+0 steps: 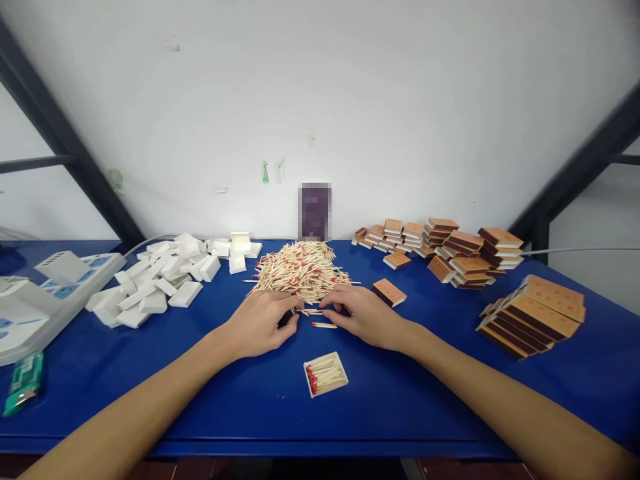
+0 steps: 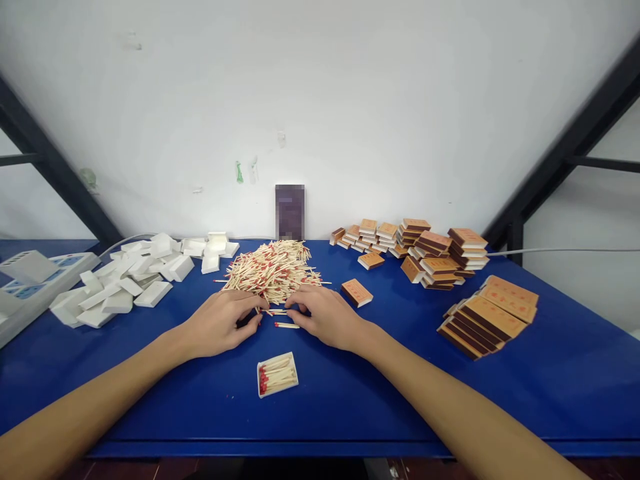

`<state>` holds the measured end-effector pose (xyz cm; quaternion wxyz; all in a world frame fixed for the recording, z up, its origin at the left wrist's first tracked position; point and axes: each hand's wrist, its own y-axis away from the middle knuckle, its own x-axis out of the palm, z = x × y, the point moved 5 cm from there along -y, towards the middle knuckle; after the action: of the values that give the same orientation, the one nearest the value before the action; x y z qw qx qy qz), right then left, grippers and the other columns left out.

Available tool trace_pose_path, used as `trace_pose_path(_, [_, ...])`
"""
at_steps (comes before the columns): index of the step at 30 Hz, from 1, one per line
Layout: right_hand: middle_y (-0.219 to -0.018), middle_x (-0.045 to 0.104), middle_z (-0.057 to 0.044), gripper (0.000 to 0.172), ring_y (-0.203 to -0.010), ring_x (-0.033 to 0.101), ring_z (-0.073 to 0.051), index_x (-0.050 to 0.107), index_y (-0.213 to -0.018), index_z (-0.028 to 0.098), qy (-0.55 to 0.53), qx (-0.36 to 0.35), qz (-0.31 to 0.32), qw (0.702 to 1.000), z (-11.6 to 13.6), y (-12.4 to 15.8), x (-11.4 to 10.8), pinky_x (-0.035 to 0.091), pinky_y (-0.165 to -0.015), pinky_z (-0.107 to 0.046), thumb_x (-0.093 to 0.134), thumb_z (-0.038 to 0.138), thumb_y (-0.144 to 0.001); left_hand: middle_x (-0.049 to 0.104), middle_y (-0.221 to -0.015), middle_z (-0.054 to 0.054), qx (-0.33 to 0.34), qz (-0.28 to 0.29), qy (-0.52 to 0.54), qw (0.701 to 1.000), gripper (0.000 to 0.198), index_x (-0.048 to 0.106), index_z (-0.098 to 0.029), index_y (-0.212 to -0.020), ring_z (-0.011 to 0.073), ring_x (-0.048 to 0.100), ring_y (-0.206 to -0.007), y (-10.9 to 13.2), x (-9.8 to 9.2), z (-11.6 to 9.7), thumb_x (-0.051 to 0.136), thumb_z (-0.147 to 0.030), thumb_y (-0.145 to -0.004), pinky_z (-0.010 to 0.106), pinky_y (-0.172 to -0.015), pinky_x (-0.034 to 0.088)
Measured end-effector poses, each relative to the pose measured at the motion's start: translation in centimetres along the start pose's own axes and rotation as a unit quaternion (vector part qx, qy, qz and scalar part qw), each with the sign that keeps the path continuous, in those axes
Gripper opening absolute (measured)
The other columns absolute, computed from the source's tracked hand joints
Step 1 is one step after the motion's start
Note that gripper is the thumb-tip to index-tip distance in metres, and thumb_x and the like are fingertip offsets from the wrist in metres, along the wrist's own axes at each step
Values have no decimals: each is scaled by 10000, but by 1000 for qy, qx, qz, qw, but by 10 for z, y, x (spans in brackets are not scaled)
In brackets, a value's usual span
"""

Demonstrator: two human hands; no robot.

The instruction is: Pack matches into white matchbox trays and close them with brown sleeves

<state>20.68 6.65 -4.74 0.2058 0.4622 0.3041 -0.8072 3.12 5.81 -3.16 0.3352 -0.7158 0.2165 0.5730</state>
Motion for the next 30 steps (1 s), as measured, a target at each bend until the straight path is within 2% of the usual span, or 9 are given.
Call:
trace_pose_path(4, [-813,610,-17,126,-752,544,-147,675,-939,206,-4,-5,3,1000,0,-1,0,398,-679,-259,550,213,-927,643,-789,11,4,1,9,1000,224,650,-219,-1035,149,584,-683,0,2,1,466,-256,-914,257,-633,406])
trace_pose_path(11, [-720,567,4,120,-686,507,-133,617,-807,188,-4,-13,14,1000,3,3,-6,376,-640,-247,549,182,-906,644,-780,1,13,2,24,1000,196,624,-203,-916,139,573,-680,-1,2,2,429,-214,-935,247,-624,387])
trace_pose_path(14, [-733,581,-1,90,-697,523,-137,644,-882,187,-6,-7,14,1000,2,3,-5,377,-635,-246,560,203,-911,659,-813,10,23,4,31,999,208,630,-200,-956,148,597,-719,-1,3,2,422,-210,-942,252,-653,407])
trace_pose_path(19, [-830,623,-29,158,-748,554,-150,684,-1001,207,-15,-14,22,1000,3,3,-3,408,-676,-261,544,252,-945,693,-894,19,40,10,30,999,255,657,-216,-1051,167,634,-810,-1,3,0,427,-194,-944,274,-734,445])
trace_pose_path(22, [-855,622,-36,176,-754,554,-148,694,-962,210,-19,-15,29,999,3,3,-2,408,-676,-261,524,260,-958,695,-878,25,42,12,20,999,269,670,-212,-1072,167,630,-777,0,4,0,434,-203,-944,275,-706,444])
trace_pose_path(26, [-793,599,-21,159,-721,529,-142,667,-882,202,-17,-21,19,999,2,3,-3,381,-640,-250,530,252,-945,695,-880,23,45,5,14,999,270,672,-213,-1076,165,627,-774,0,4,0,438,-206,-942,280,-704,443])
trace_pose_path(30, [-743,567,-2,113,-685,502,-130,618,-811,187,-6,-30,11,999,2,4,-4,359,-630,-244,546,178,-898,691,-858,17,35,-12,9,999,227,677,-207,-999,165,622,-787,0,0,1,463,-208,-925,272,-692,431])
